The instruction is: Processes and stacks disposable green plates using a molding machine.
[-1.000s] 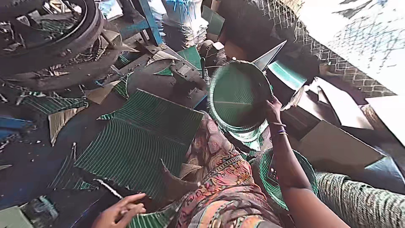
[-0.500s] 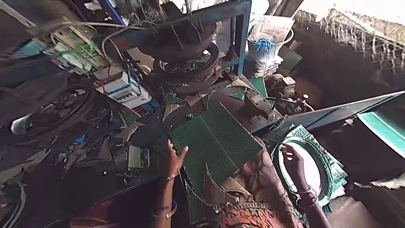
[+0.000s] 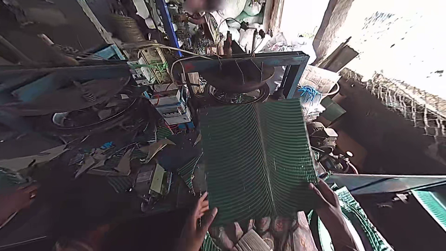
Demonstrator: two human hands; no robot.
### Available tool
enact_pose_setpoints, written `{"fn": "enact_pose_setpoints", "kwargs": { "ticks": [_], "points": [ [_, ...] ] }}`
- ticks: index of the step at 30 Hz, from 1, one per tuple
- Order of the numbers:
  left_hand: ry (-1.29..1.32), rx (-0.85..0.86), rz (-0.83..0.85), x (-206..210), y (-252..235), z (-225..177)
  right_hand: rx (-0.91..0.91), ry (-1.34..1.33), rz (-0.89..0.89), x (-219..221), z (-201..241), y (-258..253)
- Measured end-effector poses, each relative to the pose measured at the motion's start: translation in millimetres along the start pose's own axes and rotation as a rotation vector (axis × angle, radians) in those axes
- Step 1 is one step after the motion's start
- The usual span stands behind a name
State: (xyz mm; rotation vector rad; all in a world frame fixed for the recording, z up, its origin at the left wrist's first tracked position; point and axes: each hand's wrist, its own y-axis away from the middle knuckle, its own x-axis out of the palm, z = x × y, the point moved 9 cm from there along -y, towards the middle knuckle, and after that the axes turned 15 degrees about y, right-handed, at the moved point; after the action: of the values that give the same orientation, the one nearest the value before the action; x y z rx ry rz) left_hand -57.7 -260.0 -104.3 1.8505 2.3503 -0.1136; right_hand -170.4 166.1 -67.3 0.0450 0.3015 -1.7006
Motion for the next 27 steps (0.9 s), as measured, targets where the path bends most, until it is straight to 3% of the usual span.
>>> {"fn": "enact_pose_setpoints", "kwargs": {
  "ticks": [3,6,10,18,22,27],
  "points": [
    [0.398,-0.020,0.024,20,-38,-37,0.080,-0.037,-0.086,7,23,-29],
    [0.531,0.004,-0.066,17,-68,-66,0.085,-0.135,-0.099,25,43,-57],
    [0.537,0.114,-0.236,-11,-129,-95,0.075,-0.160,-0.120,36,62,-78],
    [0.323,0.050,-0.223,-15,-344,-137,-0.041,-0.013,-0.222,-7,44,-38],
    [0.142,-0.005,-0.172,-9,-366,-141,-0.036,0.161,-0.359,-50,21,-30],
    [0.165,-0.045,-0.228,-21,-358,-148,-0.148,0.547,-0.542,-90,13,-67]
  ]
}}
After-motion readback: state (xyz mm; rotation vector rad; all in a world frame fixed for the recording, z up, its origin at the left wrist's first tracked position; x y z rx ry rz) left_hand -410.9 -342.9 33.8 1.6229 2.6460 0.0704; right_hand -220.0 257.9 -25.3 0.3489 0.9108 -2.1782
